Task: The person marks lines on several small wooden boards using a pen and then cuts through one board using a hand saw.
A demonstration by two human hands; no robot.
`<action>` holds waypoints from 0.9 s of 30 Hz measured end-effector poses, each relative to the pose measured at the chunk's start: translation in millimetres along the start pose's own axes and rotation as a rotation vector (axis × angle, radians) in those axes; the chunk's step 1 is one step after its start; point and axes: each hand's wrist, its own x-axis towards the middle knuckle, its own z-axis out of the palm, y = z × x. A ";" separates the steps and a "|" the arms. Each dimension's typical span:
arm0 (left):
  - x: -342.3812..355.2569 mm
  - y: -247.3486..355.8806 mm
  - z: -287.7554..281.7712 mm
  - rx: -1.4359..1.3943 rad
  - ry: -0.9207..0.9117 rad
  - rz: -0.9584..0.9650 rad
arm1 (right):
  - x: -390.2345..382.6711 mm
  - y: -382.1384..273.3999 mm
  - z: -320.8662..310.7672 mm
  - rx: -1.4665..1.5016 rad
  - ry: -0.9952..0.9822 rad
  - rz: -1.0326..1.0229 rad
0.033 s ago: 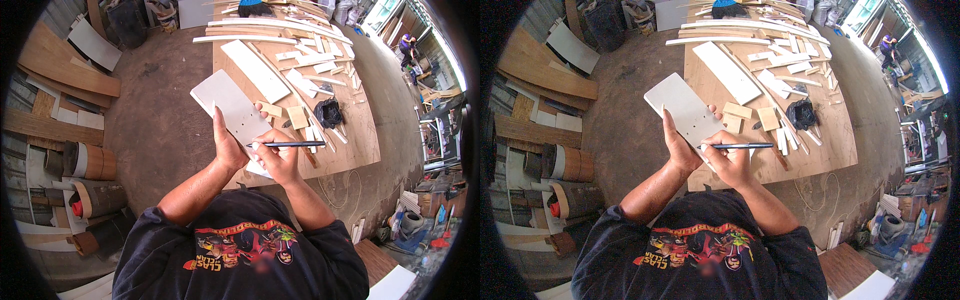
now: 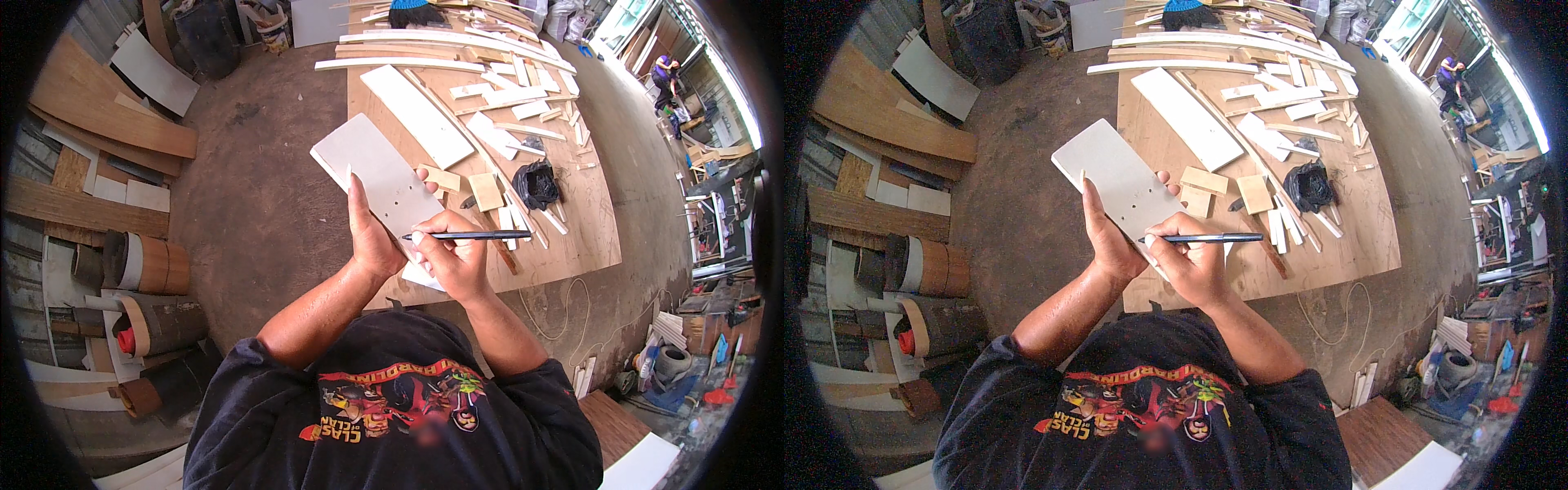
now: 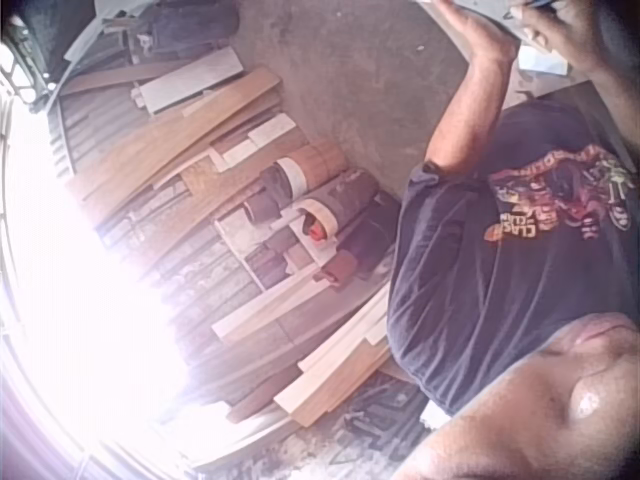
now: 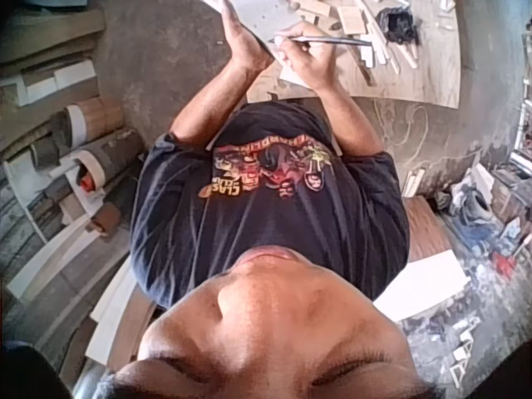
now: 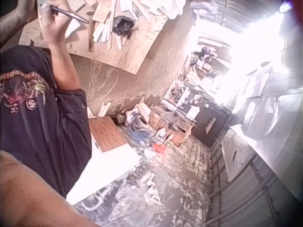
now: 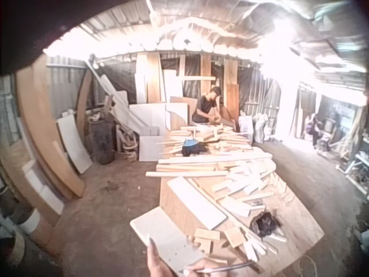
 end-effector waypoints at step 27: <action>2.7 -1.7 -0.5 0.031 0.047 0.010 | 1.0 -2.0 -0.7 -0.001 0.015 0.066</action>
